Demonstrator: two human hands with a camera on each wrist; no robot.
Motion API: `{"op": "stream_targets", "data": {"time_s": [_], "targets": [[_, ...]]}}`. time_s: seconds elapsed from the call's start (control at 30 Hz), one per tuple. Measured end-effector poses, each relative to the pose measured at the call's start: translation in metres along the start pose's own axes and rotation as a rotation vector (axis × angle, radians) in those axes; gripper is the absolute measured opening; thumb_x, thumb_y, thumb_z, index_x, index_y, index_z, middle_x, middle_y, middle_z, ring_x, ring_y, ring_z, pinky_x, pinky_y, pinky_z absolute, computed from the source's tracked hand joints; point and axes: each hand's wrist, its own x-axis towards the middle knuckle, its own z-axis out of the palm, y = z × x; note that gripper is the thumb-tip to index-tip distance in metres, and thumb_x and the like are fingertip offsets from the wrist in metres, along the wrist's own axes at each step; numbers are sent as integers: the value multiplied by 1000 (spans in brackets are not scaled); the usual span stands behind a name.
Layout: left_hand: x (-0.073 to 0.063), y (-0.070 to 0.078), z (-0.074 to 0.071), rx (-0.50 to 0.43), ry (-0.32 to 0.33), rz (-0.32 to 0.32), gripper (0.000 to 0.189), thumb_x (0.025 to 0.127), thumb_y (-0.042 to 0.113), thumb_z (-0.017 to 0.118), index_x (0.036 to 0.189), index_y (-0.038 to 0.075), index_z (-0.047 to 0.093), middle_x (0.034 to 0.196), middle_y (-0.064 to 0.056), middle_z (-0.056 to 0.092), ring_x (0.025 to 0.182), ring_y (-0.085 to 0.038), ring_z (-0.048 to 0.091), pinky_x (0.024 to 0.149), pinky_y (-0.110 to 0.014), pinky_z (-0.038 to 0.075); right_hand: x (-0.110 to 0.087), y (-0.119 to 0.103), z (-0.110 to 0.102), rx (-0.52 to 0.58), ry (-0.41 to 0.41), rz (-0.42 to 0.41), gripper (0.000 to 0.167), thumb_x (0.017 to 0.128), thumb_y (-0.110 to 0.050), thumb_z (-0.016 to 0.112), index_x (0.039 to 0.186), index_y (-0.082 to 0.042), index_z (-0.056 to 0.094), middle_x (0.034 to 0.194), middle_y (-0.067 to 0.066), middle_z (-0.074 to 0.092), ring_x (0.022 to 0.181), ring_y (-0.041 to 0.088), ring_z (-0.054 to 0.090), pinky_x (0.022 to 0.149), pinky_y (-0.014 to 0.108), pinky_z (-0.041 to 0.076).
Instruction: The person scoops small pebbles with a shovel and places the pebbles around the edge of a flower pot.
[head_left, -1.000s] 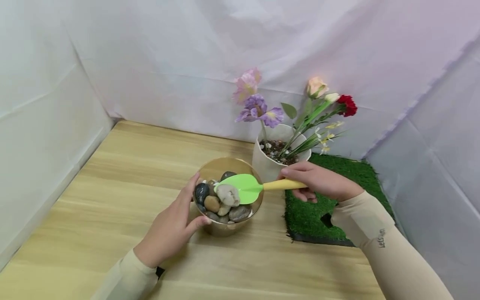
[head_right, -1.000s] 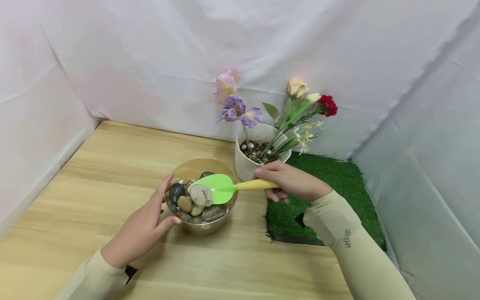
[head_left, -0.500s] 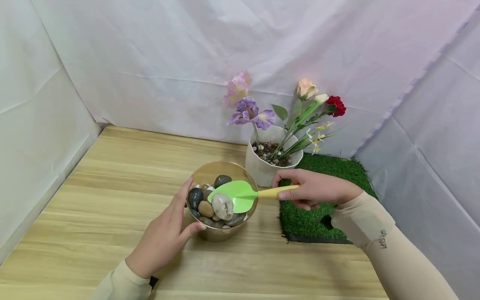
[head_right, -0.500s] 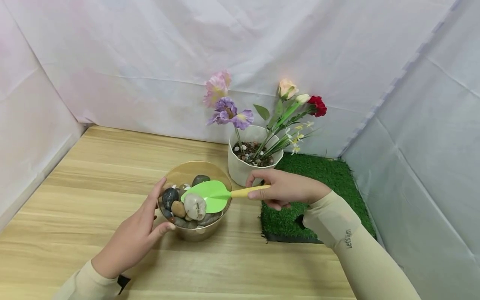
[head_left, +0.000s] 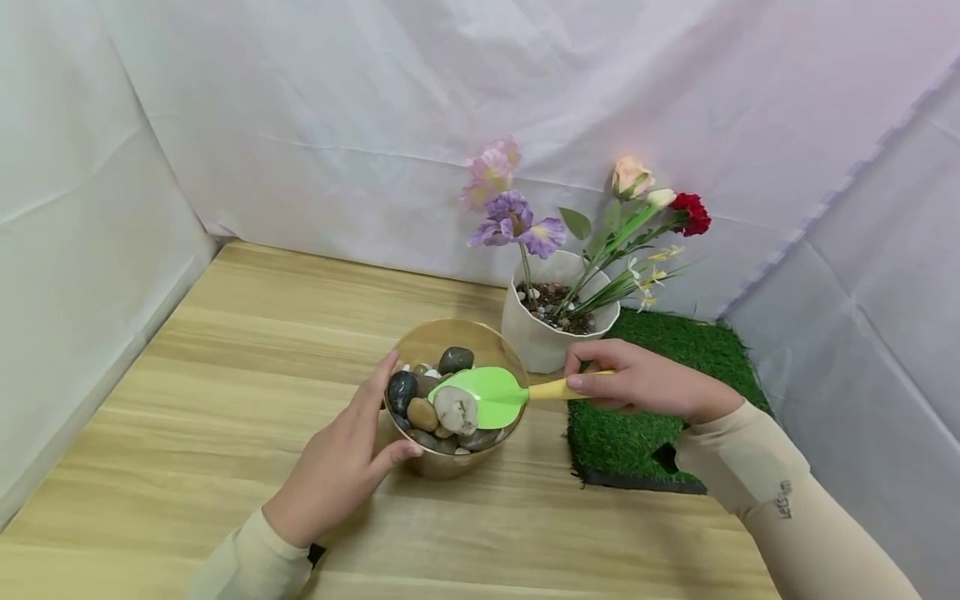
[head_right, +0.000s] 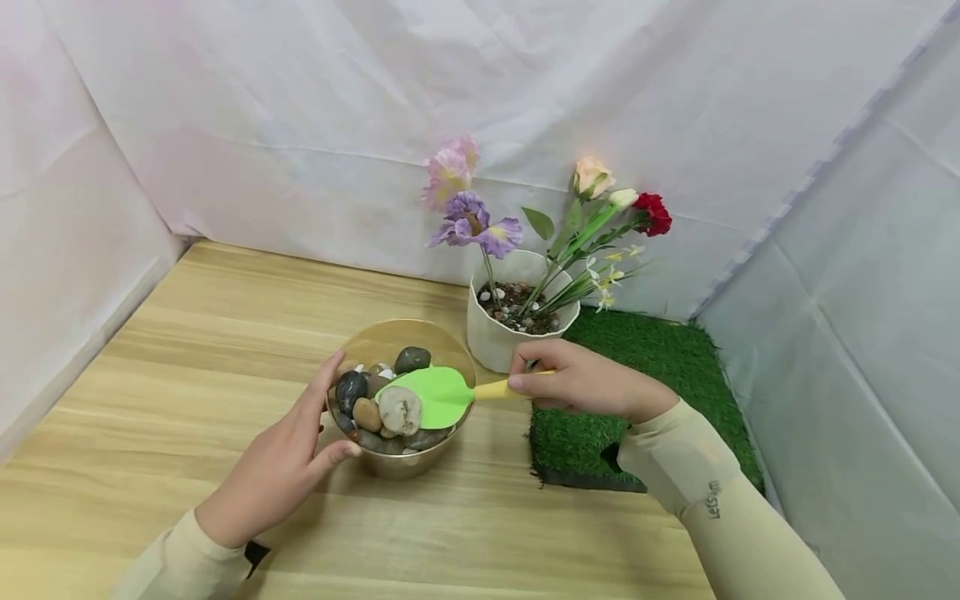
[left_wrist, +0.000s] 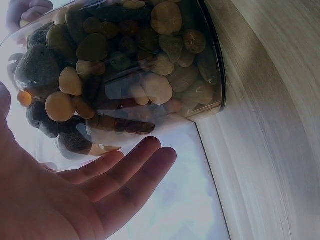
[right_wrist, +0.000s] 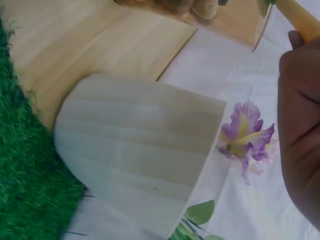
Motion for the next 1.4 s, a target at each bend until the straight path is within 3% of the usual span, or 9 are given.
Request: {"op": "stream_targets", "data": {"time_s": [0.23, 0.5, 0.73, 0.93, 1.13, 1.27, 1.4], "targets": [[3, 0, 1, -5, -8, 9, 102, 104, 61, 63, 176, 24, 2, 178, -9, 24, 148, -43, 47, 91, -63, 58, -11, 10, -1, 124, 39, -18, 28, 118, -23, 51, 102, -2, 60, 65, 3, 38, 47, 20, 24, 41, 34, 25], [2, -1, 3, -4, 16, 22, 99, 102, 75, 46, 176, 22, 6, 178, -7, 23, 145, -41, 51, 87, -60, 59, -35, 12, -18, 335, 80, -125, 26, 119, -9, 39, 109, -1, 61, 66, 12, 29, 47, 27, 19, 41, 43, 18], [3, -1, 3, -8, 13, 30, 99, 102, 74, 46, 176, 22, 7, 178, -7, 24, 145, -41, 51, 88, -61, 59, -64, 19, -47, 351, 231, -217, 33, 119, -3, 31, 108, -3, 62, 67, 10, 30, 50, 26, 20, 41, 42, 15], [3, -2, 3, -5, 15, 26, 99, 101, 76, 43, 176, 23, 6, 178, -9, 24, 143, -43, 53, 84, -60, 60, -71, 30, -67, 343, 410, -131, 30, 120, -13, 39, 97, -4, 56, 67, 8, 30, 54, 28, 16, 47, 43, 13], [1, -2, 3, -7, 17, 27, 99, 101, 76, 43, 176, 22, 7, 178, -9, 24, 144, -42, 51, 85, -60, 59, -62, 42, -71, 203, 621, 58, 30, 117, -27, 54, 106, -1, 60, 69, 2, 40, 55, 26, 24, 53, 45, 19], [2, -2, 4, -4, 16, 30, 99, 101, 76, 42, 176, 23, 6, 178, -9, 23, 145, -43, 50, 86, -60, 59, -55, 40, -68, -48, 720, 180, 41, 115, -40, 55, 118, 1, 59, 70, 2, 46, 52, 19, 35, 47, 40, 29], [2, -2, 3, -2, 10, 25, 98, 102, 75, 44, 176, 24, 5, 179, -7, 22, 145, -42, 51, 84, -58, 60, -50, 33, -62, -268, 800, 232, 48, 114, -47, 54, 127, -1, 61, 83, 13, 58, 51, 20, 43, 44, 37, 39]]}}
